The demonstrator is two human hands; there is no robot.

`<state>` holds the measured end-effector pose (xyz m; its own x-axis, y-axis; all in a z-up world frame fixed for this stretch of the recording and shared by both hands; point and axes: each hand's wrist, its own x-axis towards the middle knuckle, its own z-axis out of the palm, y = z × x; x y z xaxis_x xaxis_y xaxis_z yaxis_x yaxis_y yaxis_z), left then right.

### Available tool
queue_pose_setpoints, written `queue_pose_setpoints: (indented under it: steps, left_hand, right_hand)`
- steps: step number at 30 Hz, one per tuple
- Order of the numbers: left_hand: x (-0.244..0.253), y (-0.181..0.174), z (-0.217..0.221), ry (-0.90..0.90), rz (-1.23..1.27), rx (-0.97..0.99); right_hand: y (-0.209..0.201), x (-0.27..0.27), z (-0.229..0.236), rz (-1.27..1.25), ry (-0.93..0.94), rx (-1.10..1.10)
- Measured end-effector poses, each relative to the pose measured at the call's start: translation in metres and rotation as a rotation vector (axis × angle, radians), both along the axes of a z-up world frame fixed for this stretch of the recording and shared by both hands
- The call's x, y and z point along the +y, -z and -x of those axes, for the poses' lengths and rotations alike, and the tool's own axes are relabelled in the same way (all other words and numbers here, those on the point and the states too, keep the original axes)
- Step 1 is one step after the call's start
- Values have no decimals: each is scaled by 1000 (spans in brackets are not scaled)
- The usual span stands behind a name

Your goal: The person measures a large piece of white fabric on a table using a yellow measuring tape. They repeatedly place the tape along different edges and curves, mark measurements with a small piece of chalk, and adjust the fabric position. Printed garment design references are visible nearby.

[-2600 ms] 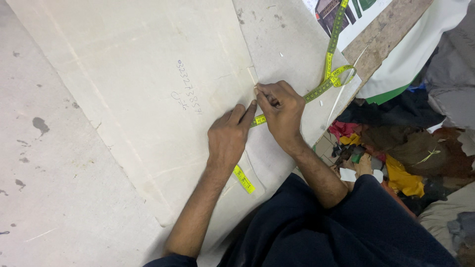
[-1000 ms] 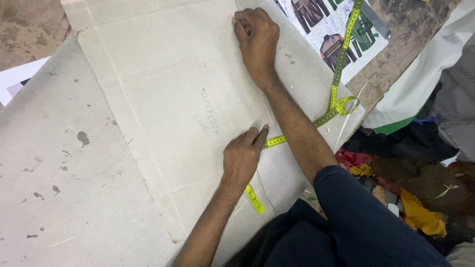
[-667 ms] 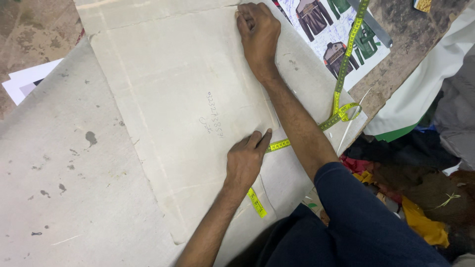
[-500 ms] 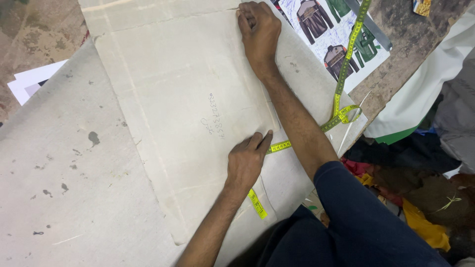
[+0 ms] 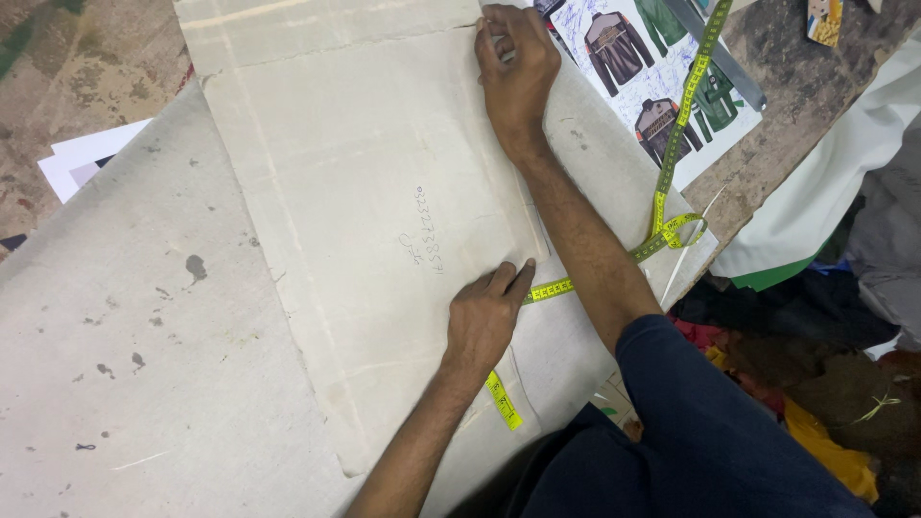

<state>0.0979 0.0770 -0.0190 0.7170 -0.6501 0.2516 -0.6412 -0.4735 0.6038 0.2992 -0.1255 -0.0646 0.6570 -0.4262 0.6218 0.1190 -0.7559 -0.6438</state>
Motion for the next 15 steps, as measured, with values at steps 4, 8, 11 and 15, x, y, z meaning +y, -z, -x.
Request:
queue_pose_setpoints:
  steps: [4,8,11,15]
  left_hand:
    - [0,-2,-2,11,-3,10]
    - [2,-2,0,16,-8,33]
    - [2,0,0,5,15,7]
    - [1,4,3,8,-7,15]
  right_hand:
    - [-1,-1,2,-48,-13,-32]
    - [0,-2,-4,-81,-43,105]
    - [-3,-6,-11,-71,-66,137]
    - [-7,-9,-12,-213,-84,226]
